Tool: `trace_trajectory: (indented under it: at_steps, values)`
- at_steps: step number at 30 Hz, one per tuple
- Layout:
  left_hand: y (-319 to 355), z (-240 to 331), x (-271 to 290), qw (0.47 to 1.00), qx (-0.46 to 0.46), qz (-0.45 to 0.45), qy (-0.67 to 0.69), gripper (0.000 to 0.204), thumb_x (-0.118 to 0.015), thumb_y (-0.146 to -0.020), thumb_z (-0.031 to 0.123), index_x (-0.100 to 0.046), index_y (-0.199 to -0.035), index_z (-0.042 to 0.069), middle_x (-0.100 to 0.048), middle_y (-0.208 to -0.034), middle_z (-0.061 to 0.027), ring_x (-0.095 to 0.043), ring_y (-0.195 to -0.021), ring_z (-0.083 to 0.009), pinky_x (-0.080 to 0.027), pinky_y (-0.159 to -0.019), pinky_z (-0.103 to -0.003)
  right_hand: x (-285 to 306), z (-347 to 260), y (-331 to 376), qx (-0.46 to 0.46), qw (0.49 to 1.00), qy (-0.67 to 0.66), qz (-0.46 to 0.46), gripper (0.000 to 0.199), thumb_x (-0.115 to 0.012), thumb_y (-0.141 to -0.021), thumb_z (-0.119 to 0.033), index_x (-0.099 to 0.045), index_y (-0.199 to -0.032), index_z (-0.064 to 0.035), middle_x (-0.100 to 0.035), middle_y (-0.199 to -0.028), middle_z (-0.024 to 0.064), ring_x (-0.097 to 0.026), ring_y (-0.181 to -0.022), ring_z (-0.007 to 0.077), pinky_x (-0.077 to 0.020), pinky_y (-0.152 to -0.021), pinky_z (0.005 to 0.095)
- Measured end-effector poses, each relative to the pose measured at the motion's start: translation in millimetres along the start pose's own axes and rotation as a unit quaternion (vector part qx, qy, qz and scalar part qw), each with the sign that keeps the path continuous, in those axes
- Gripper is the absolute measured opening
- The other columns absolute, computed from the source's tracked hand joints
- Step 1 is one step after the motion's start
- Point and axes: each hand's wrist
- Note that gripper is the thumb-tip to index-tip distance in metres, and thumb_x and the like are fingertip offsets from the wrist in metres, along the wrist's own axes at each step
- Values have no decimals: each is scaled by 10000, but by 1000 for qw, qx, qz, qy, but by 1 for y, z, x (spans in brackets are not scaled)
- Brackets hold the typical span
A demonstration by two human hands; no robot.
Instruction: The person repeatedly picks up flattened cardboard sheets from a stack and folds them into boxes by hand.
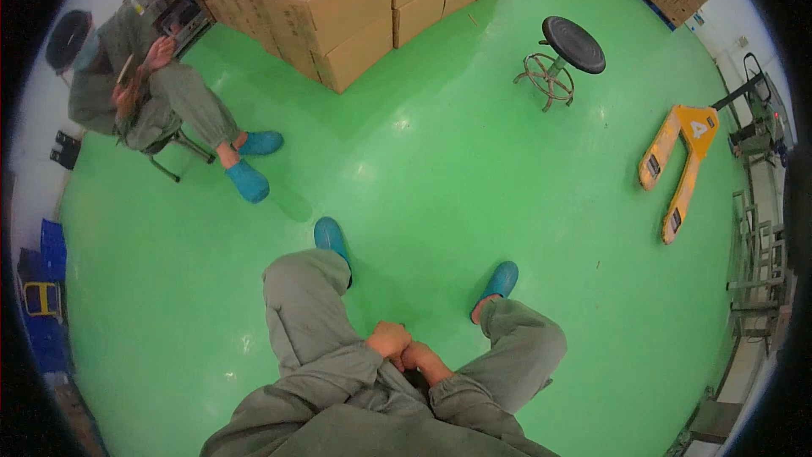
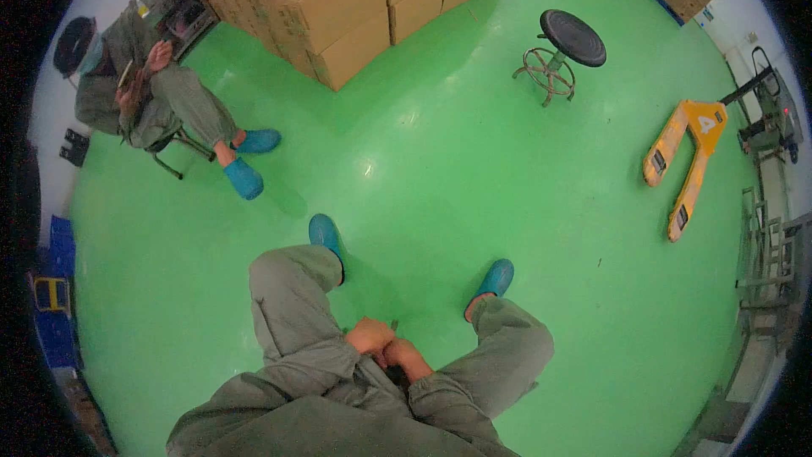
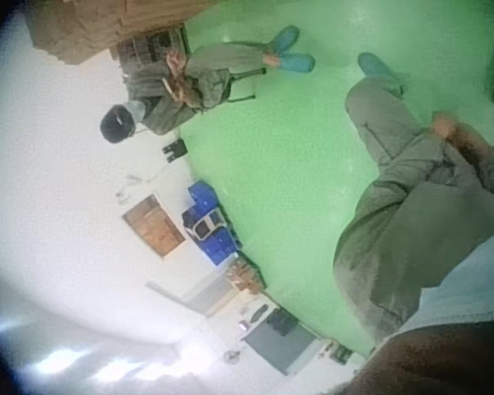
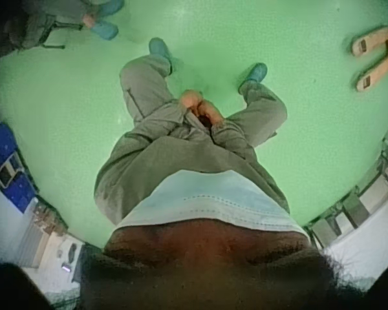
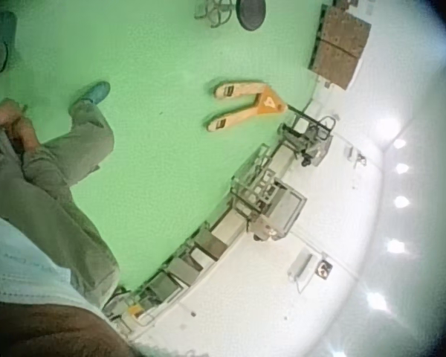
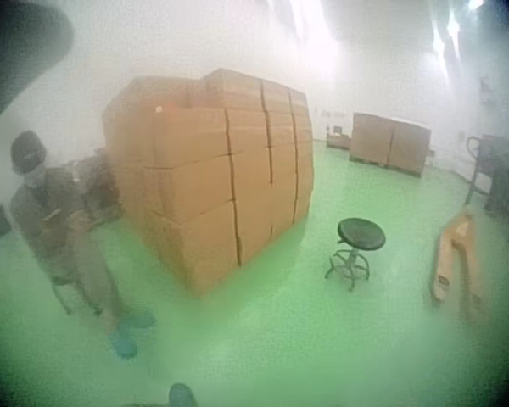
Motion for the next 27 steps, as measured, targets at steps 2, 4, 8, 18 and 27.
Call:
trace_trajectory:
  at_steps: [2, 4, 8, 18, 27]
  values:
    - [-1, 2, 5, 1000, 7, -14, -27, 558, -907, -555, 447, -730, -900, 44, -738, -880, -132, -721, -827, -340, -554, -672, -477, 1, -1, 1, -10, 1000, -7, 17, 301, -698, -757, -257, -742, -1009, -99, -714, -1068, 168, -682, -988, 355, -539, -807, 451]
    - [-5, 4, 16, 999, 2, -18, -40, 520, -899, -578, 432, -723, -879, 47, -734, -853, -125, -721, -811, -337, -550, -664, -482, 8, -2, -2, -16, 998, -28, 55, 289, -707, -744, -257, -746, -986, -103, -716, -1063, 163, -685, -978, 351, -541, -809, 445]
    - [-8, 5, 59, 998, 3, -50, -39, 507, -872, -641, 420, -707, -937, 44, -725, -915, -146, -704, -877, -351, -534, -747, -494, 54, -13, -1, -47, 998, 15, 33, 268, -711, -744, -269, -733, -960, -112, -725, -1022, 148, -690, -944, 358, -551, -777, 447]
    - [156, -11, 116, 789, 126, 601, 13, 659, -670, -856, 312, -465, -1370, -47, -506, -1344, -258, -444, -1265, -449, -335, -1060, -553, 189, -5, 212, -51, 710, -56, 700, 518, -711, -844, -247, -550, -1301, -64, -548, -1350, 177, -494, -1258, 372, -363, -1052, 493]
    - [182, 11, 73, 766, 175, 569, 242, 742, -568, -949, 407, -317, -1456, -75, -407, -1439, -274, -409, -1324, -381, -325, -1100, -426, 38, -3, 240, -241, 608, -498, 569, 698, -615, -912, -415, -369, -1463, -62, -407, -1491, 179, -387, -1364, 385, -297, -1133, 498]
Point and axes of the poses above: each hand's wrist, its own y-axis away from the middle knuckle, its own x-axis out of the back of the hand, z = x × y
